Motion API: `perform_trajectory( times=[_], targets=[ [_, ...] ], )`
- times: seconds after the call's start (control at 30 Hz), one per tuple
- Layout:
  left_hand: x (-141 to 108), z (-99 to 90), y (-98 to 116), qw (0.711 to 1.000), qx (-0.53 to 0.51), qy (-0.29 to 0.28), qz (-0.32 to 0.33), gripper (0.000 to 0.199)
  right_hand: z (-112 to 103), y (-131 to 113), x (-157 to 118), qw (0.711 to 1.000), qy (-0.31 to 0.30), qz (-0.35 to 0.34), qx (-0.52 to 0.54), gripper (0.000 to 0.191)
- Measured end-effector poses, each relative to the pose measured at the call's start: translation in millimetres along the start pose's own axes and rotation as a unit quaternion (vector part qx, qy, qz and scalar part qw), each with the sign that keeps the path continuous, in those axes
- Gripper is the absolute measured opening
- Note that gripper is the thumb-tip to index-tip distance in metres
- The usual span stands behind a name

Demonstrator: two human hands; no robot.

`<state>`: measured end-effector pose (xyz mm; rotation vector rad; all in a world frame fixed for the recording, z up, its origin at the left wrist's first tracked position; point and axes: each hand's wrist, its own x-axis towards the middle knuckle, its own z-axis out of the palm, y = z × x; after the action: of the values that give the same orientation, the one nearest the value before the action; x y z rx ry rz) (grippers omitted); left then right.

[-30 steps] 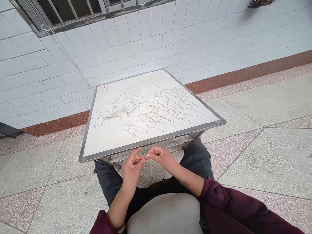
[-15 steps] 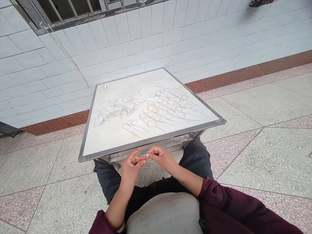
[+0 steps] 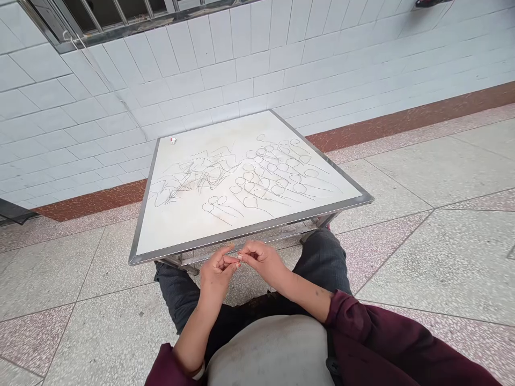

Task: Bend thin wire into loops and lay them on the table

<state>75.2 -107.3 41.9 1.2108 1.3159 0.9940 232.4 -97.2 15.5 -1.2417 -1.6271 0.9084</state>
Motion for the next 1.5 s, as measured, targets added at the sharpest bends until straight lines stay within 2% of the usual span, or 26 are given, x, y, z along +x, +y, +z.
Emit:
perform_trajectory(
  times=[0.1,0.2,0.33,0.47,0.63,0.9,1.0,1.23,1.5],
  targets=[
    [0,0.6,0,1.000,-0.011,0.000,-0.003,0.039,-1,1,0,0.999,-0.007,-0.025,-0.034,0.015],
    [0,0.2,-1,1.000,-0.026,-0.002,-0.009,0.039,-5,1,1,0.993,-0.015,-0.096,-0.074,0.009],
    [1,-1.0,-2,0.999,-0.052,0.007,-0.013,0.041,-10,3,2,0.968,-0.050,-0.195,-0.151,0.024],
    [2,-1.6,-4,0.998,-0.063,0.013,-0.016,0.041,-10,5,2,0.949,-0.062,-0.232,-0.206,0.011],
    [2,-2.6,-5,0.998,-0.059,0.016,-0.017,0.043,-8,4,1,0.930,-0.068,-0.275,-0.233,0.022],
    [1,-2.3,-3,0.998,-0.046,0.007,-0.032,0.041,-14,5,1,0.895,-0.102,-0.326,-0.286,0.023],
    [1,-1.4,-4,0.999,-0.041,0.010,-0.031,0.041,-13,4,-1,0.887,-0.103,-0.324,-0.313,0.022],
    [1,-0.5,-4,0.998,-0.050,0.008,-0.034,0.044,-5,8,-8,0.904,-0.076,-0.306,-0.289,0.025],
    [3,-2.8,-9,0.998,-0.060,0.012,-0.028,0.044,-5,13,-10,0.912,-0.071,-0.298,-0.272,0.022]
  ],
)
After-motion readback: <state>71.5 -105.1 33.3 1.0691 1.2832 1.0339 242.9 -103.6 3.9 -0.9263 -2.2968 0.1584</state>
